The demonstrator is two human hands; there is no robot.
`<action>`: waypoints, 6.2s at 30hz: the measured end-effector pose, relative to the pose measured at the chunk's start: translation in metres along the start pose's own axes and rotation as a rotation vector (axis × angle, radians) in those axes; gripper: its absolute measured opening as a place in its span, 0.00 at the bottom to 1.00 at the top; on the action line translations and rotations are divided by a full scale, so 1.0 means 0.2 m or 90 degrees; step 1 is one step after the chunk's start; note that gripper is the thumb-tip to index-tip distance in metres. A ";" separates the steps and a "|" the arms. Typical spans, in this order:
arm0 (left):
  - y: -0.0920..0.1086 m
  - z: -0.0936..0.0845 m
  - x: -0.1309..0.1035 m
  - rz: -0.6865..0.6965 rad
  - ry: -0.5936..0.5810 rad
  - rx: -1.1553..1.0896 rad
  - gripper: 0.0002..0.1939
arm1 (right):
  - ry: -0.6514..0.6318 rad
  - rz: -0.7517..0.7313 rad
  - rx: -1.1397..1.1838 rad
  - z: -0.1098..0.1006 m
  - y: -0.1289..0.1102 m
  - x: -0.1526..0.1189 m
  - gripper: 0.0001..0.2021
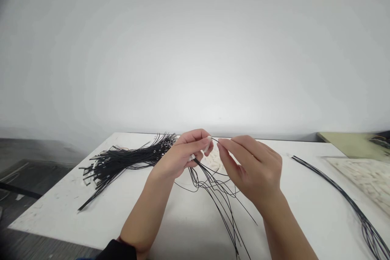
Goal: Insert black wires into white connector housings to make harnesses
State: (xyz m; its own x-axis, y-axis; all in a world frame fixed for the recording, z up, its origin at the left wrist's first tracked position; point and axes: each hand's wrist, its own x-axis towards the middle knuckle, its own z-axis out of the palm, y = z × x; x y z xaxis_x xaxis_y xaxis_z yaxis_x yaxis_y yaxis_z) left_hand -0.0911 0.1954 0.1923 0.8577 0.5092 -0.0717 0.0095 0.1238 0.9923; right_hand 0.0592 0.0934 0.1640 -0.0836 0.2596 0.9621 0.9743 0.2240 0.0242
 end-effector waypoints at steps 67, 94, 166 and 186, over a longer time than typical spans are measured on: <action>-0.02 0.02 0.01 0.089 0.115 -0.117 0.15 | -0.377 0.500 0.430 -0.07 -0.13 0.00 0.08; -0.01 -0.01 0.01 0.093 0.131 -0.112 0.16 | 0.410 0.766 0.719 -0.26 0.23 0.05 0.06; 0.01 -0.06 0.01 0.184 0.211 -0.135 0.16 | -0.288 0.578 0.182 -0.13 0.01 -0.03 0.37; 0.01 -0.08 0.03 0.148 0.241 -0.374 0.14 | -0.543 0.723 0.553 -0.09 0.08 -0.01 0.17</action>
State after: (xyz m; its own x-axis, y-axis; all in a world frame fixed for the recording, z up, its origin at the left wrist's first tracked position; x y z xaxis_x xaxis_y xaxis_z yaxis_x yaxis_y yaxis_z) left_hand -0.0947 0.2116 0.1920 0.5661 0.8243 -0.0013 -0.5196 0.3580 0.7758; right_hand 0.0789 0.0790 0.1672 0.1717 0.9844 -0.0391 0.2401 -0.0803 -0.9674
